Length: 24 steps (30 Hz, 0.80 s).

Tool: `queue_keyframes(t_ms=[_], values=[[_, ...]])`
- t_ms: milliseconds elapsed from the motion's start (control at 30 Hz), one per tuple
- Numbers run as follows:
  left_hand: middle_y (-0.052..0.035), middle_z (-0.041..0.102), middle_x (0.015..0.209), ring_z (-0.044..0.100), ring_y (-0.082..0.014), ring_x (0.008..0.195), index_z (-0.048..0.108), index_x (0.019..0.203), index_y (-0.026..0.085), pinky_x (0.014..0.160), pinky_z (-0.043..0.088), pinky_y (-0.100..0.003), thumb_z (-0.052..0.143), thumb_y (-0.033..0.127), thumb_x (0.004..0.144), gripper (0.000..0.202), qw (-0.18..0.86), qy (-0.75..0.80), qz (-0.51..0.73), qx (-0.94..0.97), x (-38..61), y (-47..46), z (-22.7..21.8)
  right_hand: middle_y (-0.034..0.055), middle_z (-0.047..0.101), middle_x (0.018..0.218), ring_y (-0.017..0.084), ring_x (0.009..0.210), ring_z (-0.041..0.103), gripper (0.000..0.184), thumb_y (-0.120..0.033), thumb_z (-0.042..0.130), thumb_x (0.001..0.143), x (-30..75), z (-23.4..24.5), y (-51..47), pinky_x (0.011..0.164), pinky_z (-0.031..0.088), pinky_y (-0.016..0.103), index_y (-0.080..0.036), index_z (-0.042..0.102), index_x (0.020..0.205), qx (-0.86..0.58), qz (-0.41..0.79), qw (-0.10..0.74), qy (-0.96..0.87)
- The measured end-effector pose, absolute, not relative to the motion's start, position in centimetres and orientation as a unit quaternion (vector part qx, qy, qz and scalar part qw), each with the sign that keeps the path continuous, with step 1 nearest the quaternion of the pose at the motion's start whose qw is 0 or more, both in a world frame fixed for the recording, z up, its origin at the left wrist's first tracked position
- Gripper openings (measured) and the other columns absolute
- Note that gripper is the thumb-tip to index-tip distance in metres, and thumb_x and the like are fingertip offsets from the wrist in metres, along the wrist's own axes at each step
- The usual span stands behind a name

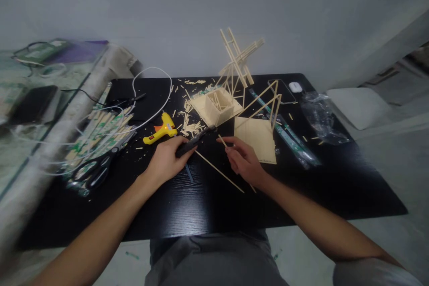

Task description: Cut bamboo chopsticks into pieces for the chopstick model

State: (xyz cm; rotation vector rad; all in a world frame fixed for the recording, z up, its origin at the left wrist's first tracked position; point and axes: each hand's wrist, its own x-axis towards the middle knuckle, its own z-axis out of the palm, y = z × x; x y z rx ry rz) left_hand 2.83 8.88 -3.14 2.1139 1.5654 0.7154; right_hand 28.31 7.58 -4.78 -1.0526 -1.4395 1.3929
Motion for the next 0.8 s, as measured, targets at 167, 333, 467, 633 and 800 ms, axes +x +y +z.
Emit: queue_keyframes(t_ms=[167,333,467,633,800], values=[[-0.0066,0.075,0.100,0.070,-0.0229,0.091,0.069,0.106,0.018,0.084,0.054,-0.035,0.061,0.038,0.097,0.023,0.187,0.550,0.288,0.761,2.8,8.5,-4.2,-0.0081,0.047,0.055,0.009,0.041,0.043,0.032,-0.042,0.053,0.106,28.0,-3.6,7.9,0.042,0.033,0.023,-0.019,0.071,0.120,-0.429,0.481,0.408,-0.646],[-0.0096,0.074,0.112,0.070,-0.0264,0.103,0.064,0.118,0.019,0.091,0.055,-0.041,0.060,0.029,0.095,0.025,0.153,0.542,0.293,0.772,2.7,8.4,-4.3,-0.0018,0.059,0.071,0.011,0.057,0.053,0.023,-0.031,0.052,0.105,26.9,-1.7,9.1,0.055,0.040,0.025,-0.018,0.069,0.096,-0.396,0.434,0.394,-0.707],[-0.0095,0.072,0.108,0.069,-0.0265,0.101,0.062,0.117,0.019,0.089,0.056,-0.041,0.059,0.025,0.093,0.025,0.132,0.531,0.303,0.780,2.7,8.0,-4.0,-0.0021,0.054,0.069,0.012,0.062,0.049,0.026,-0.029,0.053,0.102,25.8,-0.9,9.8,0.059,0.039,0.026,-0.020,0.057,0.079,-0.386,0.409,0.410,-0.718],[-0.0085,0.070,0.103,0.068,-0.0249,0.093,0.061,0.113,0.018,0.082,0.055,-0.039,0.059,0.025,0.093,0.021,0.137,0.534,0.311,0.774,2.7,7.8,-3.8,-0.0024,0.051,0.069,0.013,0.062,0.046,0.024,-0.031,0.053,0.103,25.4,-0.9,10.1,0.058,0.036,0.026,-0.021,0.055,0.082,-0.380,0.396,0.407,-0.730],[-0.0078,0.069,0.099,0.067,-0.0245,0.090,0.061,0.108,0.018,0.080,0.054,-0.037,0.060,0.026,0.092,0.018,0.133,0.540,0.301,0.775,2.7,7.9,-3.8,-0.0027,0.051,0.067,0.013,0.060,0.045,0.023,-0.029,0.053,0.102,25.6,-0.7,10.3,0.056,0.035,0.026,-0.020,0.056,0.081,-0.378,0.389,0.395,-0.741]])
